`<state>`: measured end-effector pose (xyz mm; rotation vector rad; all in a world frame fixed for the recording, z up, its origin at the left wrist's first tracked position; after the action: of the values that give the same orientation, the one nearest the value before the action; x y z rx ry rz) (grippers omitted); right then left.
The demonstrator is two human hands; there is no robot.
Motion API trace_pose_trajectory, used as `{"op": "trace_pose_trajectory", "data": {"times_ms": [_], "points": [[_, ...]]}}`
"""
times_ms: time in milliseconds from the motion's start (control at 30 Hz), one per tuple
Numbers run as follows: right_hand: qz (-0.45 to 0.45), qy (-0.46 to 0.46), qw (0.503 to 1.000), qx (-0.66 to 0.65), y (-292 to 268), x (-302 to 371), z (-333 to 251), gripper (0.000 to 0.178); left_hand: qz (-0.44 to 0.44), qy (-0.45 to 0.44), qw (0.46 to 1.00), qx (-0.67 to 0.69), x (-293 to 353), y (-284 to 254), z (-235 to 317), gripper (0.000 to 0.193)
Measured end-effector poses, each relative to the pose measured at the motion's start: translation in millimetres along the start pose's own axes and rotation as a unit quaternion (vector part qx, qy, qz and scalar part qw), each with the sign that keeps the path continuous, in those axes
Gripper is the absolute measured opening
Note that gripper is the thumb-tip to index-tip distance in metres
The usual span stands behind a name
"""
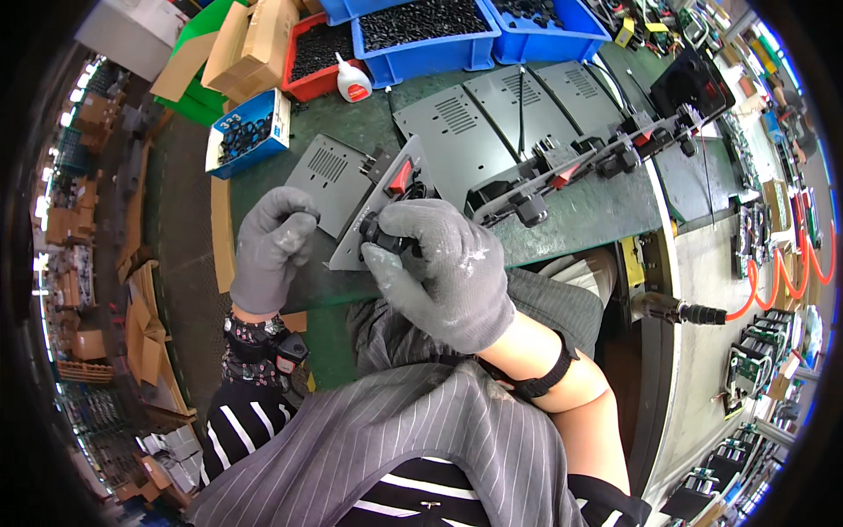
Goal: Manually assemble electronic components and secure with screws using a pneumatic screwdriver.
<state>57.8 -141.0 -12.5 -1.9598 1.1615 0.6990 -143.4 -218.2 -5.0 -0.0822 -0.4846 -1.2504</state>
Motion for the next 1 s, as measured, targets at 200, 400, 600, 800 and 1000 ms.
{"op": "trace_pose_trajectory", "data": {"times_ms": [200,400,600,800,1000], "points": [[-0.033,0.233,0.965,-0.116,3.6,-6.1,-16.7,0.027,-0.013,0.066,0.997,-0.043,-14.1,25.6,4.3,0.02],[-0.078,0.082,0.993,0.038,0.3,-11.8,-16.9,0.027,-0.037,0.129,0.978,-0.159,-7.7,27.0,9.1,0.02],[-0.055,0.216,0.974,-0.04,2.3,-10.7,-20.8,0.03,-0.088,0.241,0.939,-0.23,-7.7,12.2,3.5,0.023],[-0.072,0.178,0.981,0.003,3.4,-8.1,-19.2,0.033,-0.142,0.125,0.972,-0.142,-1.9,10.0,8.8,0.023],[-0.077,0.192,0.978,0.018,1.7,-9.1,-21.6,0.038,-0.075,0.05,0.995,-0.052,-9.8,10.6,7.5,0.02]]}}
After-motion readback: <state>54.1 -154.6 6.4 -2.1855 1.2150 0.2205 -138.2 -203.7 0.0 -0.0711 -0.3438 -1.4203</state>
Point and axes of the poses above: each hand's wrist, its own x-axis away from the middle knuckle, its own y-axis out of the palm, z = x × y, the point moved 1 cm from there along -x, towards the middle knuckle, and after that the axes turned 10 degrees about -y, right-handed, at the moved point
